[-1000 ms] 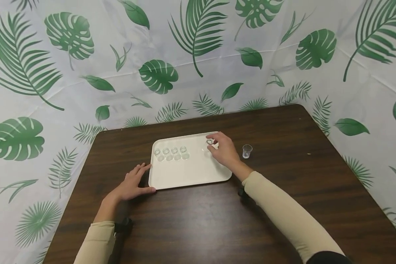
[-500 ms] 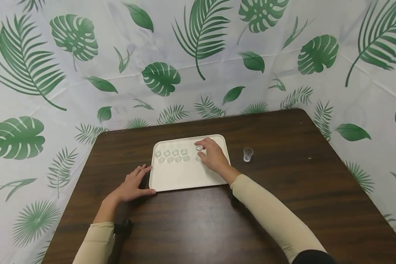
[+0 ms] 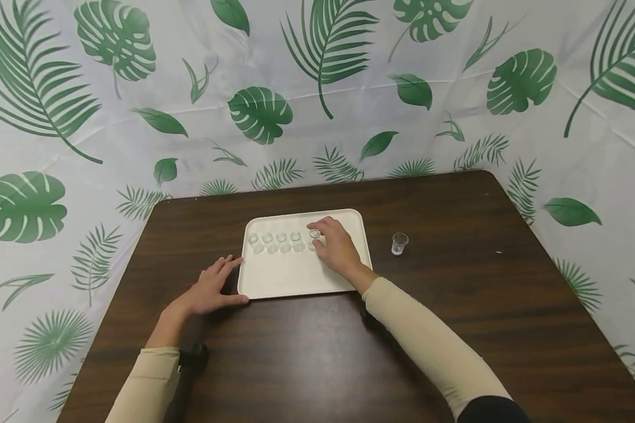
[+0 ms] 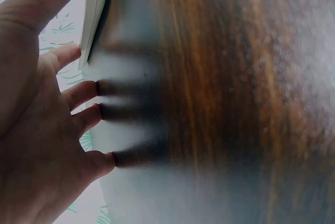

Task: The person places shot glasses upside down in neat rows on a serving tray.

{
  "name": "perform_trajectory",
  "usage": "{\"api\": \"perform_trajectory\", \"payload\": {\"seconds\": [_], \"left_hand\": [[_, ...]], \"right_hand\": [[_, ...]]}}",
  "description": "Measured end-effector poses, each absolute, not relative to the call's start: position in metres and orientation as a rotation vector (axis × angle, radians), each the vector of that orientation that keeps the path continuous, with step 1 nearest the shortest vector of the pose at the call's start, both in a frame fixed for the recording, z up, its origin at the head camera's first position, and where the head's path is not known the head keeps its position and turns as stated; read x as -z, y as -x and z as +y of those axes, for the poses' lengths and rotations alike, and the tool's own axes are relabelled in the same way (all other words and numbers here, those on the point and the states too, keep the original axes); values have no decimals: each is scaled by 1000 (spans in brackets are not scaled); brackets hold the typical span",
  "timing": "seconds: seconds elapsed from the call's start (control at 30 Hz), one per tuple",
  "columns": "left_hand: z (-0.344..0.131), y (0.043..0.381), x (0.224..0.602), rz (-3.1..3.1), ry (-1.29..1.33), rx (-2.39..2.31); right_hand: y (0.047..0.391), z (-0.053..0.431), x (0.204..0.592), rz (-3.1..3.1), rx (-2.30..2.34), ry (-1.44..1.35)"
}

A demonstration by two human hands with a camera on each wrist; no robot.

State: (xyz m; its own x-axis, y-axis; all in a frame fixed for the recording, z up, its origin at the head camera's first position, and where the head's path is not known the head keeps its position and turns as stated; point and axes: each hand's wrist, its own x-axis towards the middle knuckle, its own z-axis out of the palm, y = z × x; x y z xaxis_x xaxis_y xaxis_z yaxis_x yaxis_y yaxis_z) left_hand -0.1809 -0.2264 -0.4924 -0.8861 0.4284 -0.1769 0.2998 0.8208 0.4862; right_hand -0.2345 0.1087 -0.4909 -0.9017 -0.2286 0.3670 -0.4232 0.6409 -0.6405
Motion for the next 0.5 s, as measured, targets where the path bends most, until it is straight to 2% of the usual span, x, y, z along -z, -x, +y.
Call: {"api": "perform_trajectory", "payload": {"seconds": [0.5], "left_hand": [[-225,181,487,2718,-542,-655]], "right_hand": [[234,107,487,-2642,-1081,-560]]}}
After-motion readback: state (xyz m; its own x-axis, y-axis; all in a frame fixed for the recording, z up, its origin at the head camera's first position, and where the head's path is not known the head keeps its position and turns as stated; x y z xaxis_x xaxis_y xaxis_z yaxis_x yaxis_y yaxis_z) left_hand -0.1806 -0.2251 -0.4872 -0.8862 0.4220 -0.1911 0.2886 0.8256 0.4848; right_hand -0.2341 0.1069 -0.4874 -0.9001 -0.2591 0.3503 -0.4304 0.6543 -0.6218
